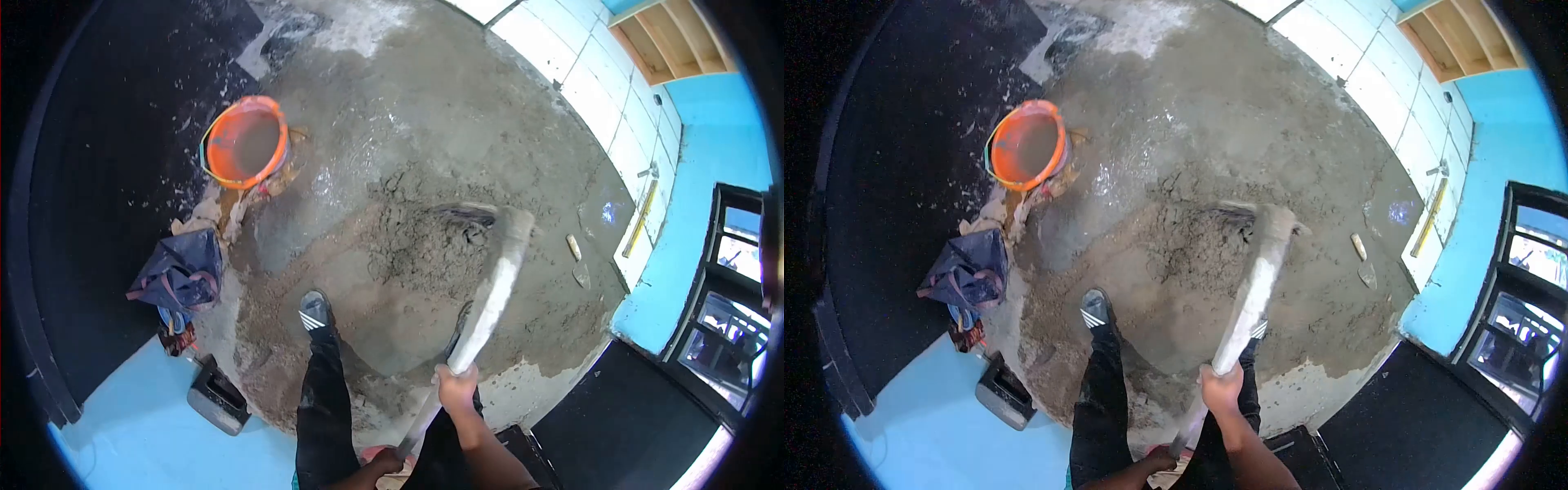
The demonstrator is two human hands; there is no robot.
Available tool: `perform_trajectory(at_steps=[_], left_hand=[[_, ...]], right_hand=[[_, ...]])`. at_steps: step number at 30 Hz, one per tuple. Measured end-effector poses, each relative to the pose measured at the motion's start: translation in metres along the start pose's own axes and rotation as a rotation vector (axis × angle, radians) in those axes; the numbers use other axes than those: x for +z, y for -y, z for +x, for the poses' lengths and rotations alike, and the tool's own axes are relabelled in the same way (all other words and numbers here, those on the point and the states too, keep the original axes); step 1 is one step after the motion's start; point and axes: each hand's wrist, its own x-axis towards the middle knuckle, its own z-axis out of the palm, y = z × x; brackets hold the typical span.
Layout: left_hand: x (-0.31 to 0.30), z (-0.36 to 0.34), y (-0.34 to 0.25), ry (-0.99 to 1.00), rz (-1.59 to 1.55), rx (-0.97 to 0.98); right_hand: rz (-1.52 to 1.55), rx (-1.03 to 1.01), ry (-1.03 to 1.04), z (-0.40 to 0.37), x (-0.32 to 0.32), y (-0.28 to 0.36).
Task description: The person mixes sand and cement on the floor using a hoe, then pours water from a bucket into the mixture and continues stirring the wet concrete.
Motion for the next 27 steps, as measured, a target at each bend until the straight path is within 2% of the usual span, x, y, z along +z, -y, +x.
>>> perform_trajectory(at_steps=[1,3,4,6,7,9,12,14,15,17,18,19,20,23,25,27], left_hand=[[0.002,0.009,0.004,-0.053,-0.024,-0.039],[0.001,0.018,0.008,-0.236,0.007,-0.14],[-0.001,0.015,0.009,-0.272,-0.104,-0.161],[-0.016,0.014,0.005,-0.358,-0.308,-0.181],[-0.032,-0.01,-0.007,-0.382,-0.342,-0.202],[-0.006,-0.021,-0.005,-0.391,-0.25,-0.193],[0.008,-0.018,-0.013,-0.448,-0.159,-0.161],[0.0,-0.018,-0.019,-0.403,-0.178,-0.106],[-0.009,-0.018,-0.027,-0.347,-0.105,-0.075],[-0.016,0.009,-0.016,-0.501,-0.104,0.026],[-0.016,0.016,-0.009,-0.579,-0.103,0.071],[-0.019,0.014,-0.007,-0.554,-0.128,0.043],[-0.032,0.015,-0.013,-0.537,-0.148,0.027],[-0.066,0.001,-0.032,-0.571,-0.108,-0.02],[-0.052,-0.014,-0.038,-0.59,-0.102,-0.05],[-0.029,-0.014,-0.032,-0.605,-0.117,-0.074]], right_hand=[[0.01,-0.022,-0.056,-0.001,0.007,-0.001],[-0.29,-0.301,-0.271,0.058,0.026,-0.084],[-0.438,-0.445,-0.375,0.075,0.032,-0.113],[-0.351,0.28,-0.102,0.111,0.056,-0.056],[-0.241,0.265,-0.087,0.112,0.062,-0.041],[-0.055,0.288,-0.069,0.082,0.053,-0.031],[0.198,0.156,-0.089,0.048,0.023,-0.026],[0.146,0.061,-0.181,0.02,0.009,-0.005],[0.008,-0.022,-0.19,0.02,-0.003,-0.01],[-0.079,-0.155,-0.287,0.051,-0.006,-0.042],[-0.078,-0.079,-0.289,0.072,0.0,-0.049],[-0.076,-0.004,-0.29,0.093,0.006,-0.059],[-0.021,0.194,-0.25,0.122,0.017,-0.051],[0.137,0.312,-0.135,0.144,0.029,-0.059],[0.106,0.23,-0.167,0.134,0.015,-0.078],[0.171,0.152,-0.168,0.106,0.006,-0.061]])
